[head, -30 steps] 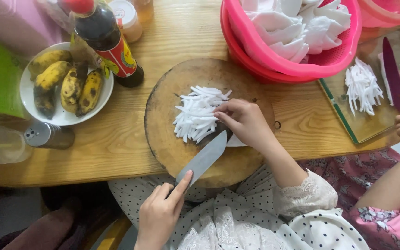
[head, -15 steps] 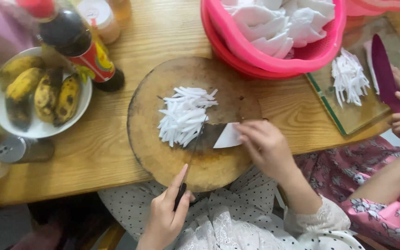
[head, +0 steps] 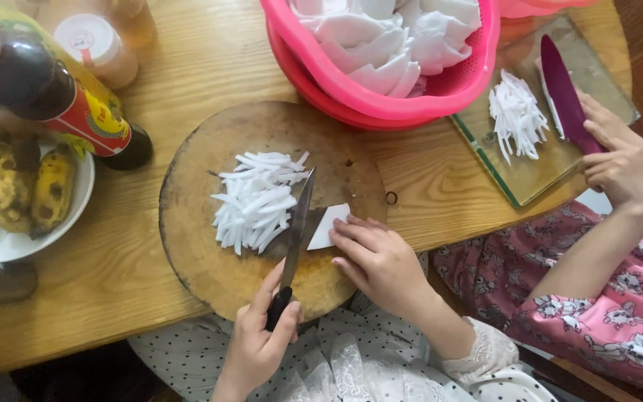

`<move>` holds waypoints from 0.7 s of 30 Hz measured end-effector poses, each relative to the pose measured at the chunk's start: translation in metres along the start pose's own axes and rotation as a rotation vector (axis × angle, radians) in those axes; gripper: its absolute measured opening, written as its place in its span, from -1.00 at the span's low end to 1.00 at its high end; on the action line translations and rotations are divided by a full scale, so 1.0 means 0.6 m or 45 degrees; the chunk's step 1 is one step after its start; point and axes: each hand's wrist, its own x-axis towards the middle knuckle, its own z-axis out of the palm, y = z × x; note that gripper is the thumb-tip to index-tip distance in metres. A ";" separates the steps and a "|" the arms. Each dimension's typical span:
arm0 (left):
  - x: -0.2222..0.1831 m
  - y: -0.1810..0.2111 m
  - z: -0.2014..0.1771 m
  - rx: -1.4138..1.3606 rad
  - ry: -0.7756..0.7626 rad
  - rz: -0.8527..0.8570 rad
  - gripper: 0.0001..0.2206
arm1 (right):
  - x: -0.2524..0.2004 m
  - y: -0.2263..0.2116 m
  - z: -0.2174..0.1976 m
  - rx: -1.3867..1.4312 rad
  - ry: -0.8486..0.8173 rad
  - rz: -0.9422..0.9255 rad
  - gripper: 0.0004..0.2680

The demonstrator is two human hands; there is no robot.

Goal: Slicing white coconut meat into thin strips on a wooden cutting board using a knife

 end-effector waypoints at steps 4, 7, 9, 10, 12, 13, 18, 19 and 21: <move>0.004 0.003 -0.003 -0.030 -0.010 -0.027 -0.48 | 0.003 -0.002 0.002 0.020 -0.015 0.063 -0.78; 0.005 0.002 -0.004 -0.054 -0.007 -0.030 -0.47 | 0.002 -0.004 0.002 0.030 -0.047 0.111 -0.77; 0.005 -0.001 -0.006 -0.052 -0.039 -0.095 -0.47 | 0.001 -0.004 0.001 0.024 -0.039 0.122 -0.77; 0.006 0.001 -0.007 -0.054 -0.040 -0.096 -0.47 | 0.001 -0.004 0.001 0.024 -0.041 0.123 -0.77; 0.007 0.005 -0.007 -0.076 -0.055 -0.107 -0.46 | 0.001 -0.002 0.000 0.031 -0.027 0.108 -0.78; 0.007 0.004 -0.007 -0.077 -0.055 -0.107 -0.46 | 0.001 -0.002 0.001 0.031 -0.028 0.108 -0.78; 0.006 0.001 -0.007 -0.048 -0.056 -0.119 -0.46 | 0.001 -0.001 0.001 0.031 -0.021 0.114 -0.78; 0.006 0.000 -0.007 -0.048 -0.056 -0.119 -0.46 | 0.002 -0.001 0.001 0.031 -0.021 0.114 -0.78; 0.006 -0.002 -0.007 -0.046 -0.051 -0.089 -0.46 | 0.003 -0.002 -0.001 0.054 -0.023 0.129 -0.78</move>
